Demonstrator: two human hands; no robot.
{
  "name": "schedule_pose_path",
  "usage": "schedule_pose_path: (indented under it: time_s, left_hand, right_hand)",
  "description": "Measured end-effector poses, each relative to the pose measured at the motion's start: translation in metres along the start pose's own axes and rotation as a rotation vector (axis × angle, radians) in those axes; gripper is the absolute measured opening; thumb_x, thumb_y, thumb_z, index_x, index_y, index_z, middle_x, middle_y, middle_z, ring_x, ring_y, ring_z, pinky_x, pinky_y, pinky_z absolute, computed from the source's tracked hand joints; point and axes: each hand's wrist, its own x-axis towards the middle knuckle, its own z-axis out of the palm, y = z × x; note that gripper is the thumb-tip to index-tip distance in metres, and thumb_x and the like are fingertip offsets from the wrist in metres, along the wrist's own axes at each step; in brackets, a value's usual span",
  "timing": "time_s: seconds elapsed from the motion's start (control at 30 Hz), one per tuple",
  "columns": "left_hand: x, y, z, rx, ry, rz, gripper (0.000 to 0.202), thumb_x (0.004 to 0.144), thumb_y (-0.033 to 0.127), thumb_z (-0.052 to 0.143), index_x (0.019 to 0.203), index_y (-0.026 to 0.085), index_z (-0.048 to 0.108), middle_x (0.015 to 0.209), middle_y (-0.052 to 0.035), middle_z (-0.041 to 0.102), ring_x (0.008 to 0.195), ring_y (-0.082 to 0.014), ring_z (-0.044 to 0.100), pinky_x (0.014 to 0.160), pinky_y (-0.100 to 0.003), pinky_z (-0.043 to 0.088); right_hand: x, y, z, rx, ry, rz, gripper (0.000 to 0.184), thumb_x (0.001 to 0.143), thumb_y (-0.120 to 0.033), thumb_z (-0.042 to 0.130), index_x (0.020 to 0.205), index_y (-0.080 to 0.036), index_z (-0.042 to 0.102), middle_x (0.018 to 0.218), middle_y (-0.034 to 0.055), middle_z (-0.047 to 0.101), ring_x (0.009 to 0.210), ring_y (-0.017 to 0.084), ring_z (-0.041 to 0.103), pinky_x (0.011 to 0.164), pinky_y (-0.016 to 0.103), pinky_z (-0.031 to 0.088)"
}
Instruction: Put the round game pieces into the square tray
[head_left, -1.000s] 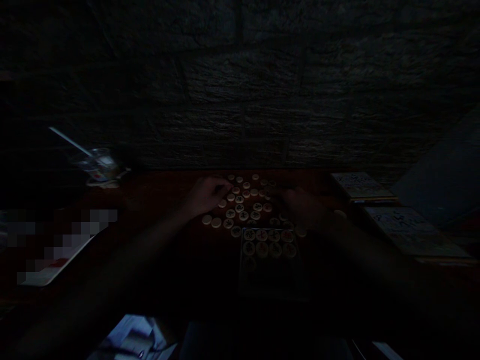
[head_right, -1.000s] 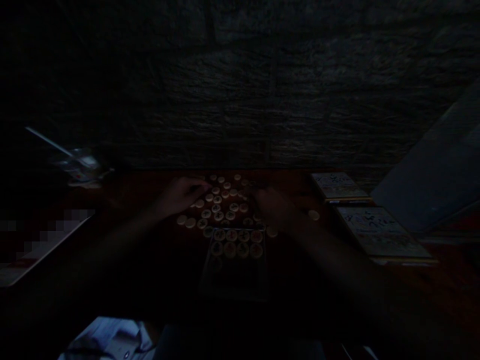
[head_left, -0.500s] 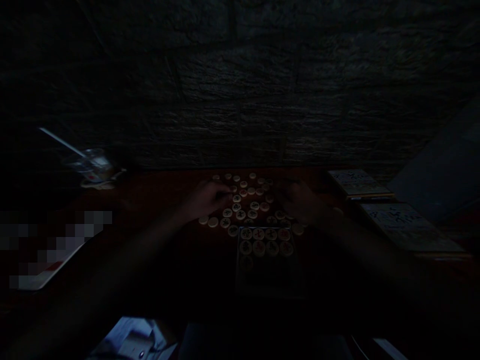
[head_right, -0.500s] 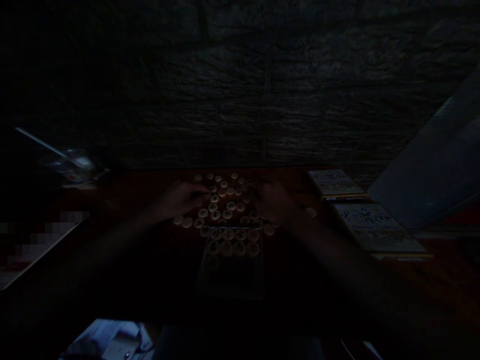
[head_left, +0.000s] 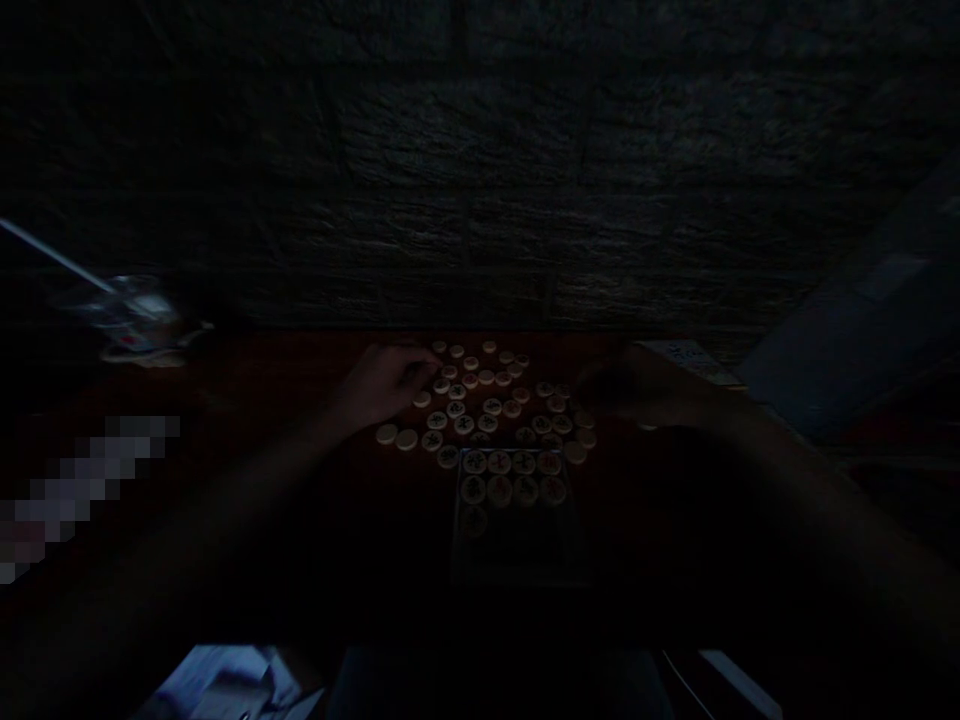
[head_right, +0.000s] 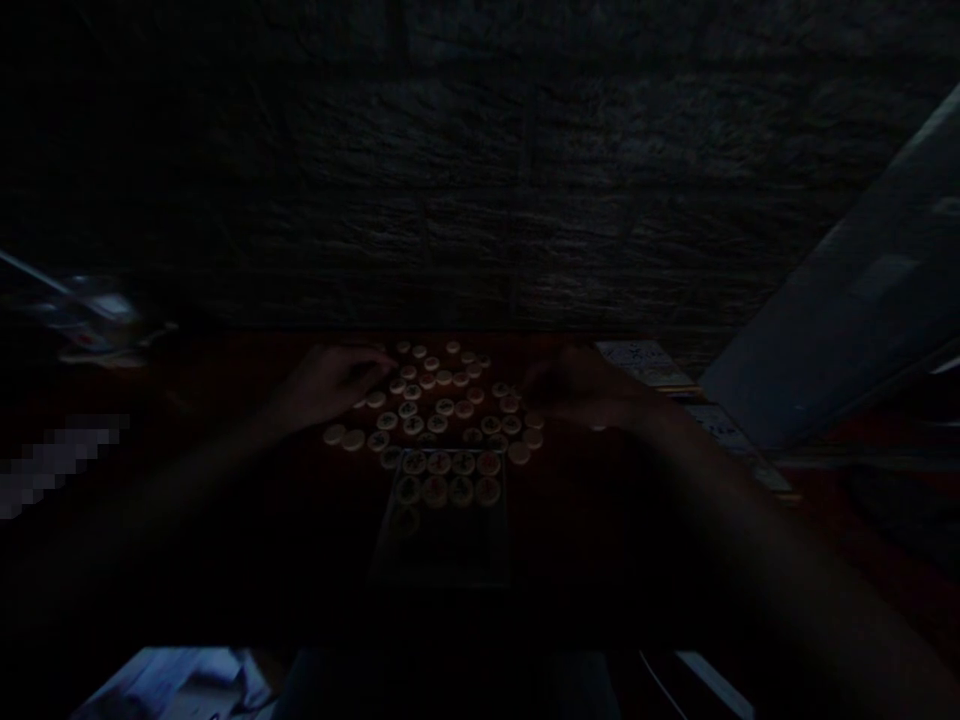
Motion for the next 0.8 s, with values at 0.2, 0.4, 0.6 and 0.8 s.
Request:
schedule_pose_path:
  time_s: [0.2, 0.4, 0.6, 0.8]
  left_hand:
    - [-0.001, 0.001, 0.001, -0.001, -0.017, 0.037, 0.031, 0.096, 0.032, 0.052, 0.104, 0.019, 0.078, 0.108, -0.0062, 0.08, 0.092, -0.0208, 0.074, 0.079, -0.03, 0.054]
    - [-0.001, -0.002, 0.002, 0.011, -0.002, 0.075, 0.029, 0.094, 0.03, 0.053, 0.102, 0.019, 0.079, 0.103, -0.006, 0.08, 0.088, -0.0199, 0.074, 0.076, -0.029, 0.054]
    - [0.0, -0.004, 0.001, -0.008, 0.02, 0.074, 0.027, 0.093, 0.027, 0.055, 0.098, 0.018, 0.079, 0.1, -0.0071, 0.08, 0.087, -0.02, 0.074, 0.078, -0.031, 0.054]
    - [0.004, -0.017, -0.007, -0.079, 0.099, -0.046, 0.021, 0.089, 0.027, 0.06, 0.092, 0.02, 0.079, 0.095, -0.0041, 0.081, 0.086, -0.02, 0.075, 0.079, -0.031, 0.054]
  right_hand:
    - [-0.007, -0.013, -0.001, 0.121, -0.107, -0.081, 0.028, 0.08, -0.034, 0.074, 0.103, -0.02, 0.08, 0.096, 0.0045, 0.079, 0.084, 0.02, 0.072, 0.071, 0.028, 0.052]
    - [-0.014, -0.02, -0.001, 0.045, -0.17, -0.084, 0.026, 0.077, -0.031, 0.075, 0.101, -0.022, 0.081, 0.1, 0.0042, 0.08, 0.09, 0.023, 0.073, 0.076, 0.031, 0.054]
    - [-0.013, -0.016, 0.009, 0.072, -0.158, -0.088, 0.026, 0.079, -0.039, 0.076, 0.098, -0.022, 0.078, 0.101, 0.0053, 0.078, 0.089, 0.024, 0.073, 0.074, 0.032, 0.055]
    - [-0.01, -0.023, 0.008, -0.022, -0.1, -0.057, 0.023, 0.078, -0.043, 0.076, 0.086, -0.022, 0.08, 0.087, 0.0058, 0.077, 0.077, 0.023, 0.071, 0.068, 0.032, 0.053]
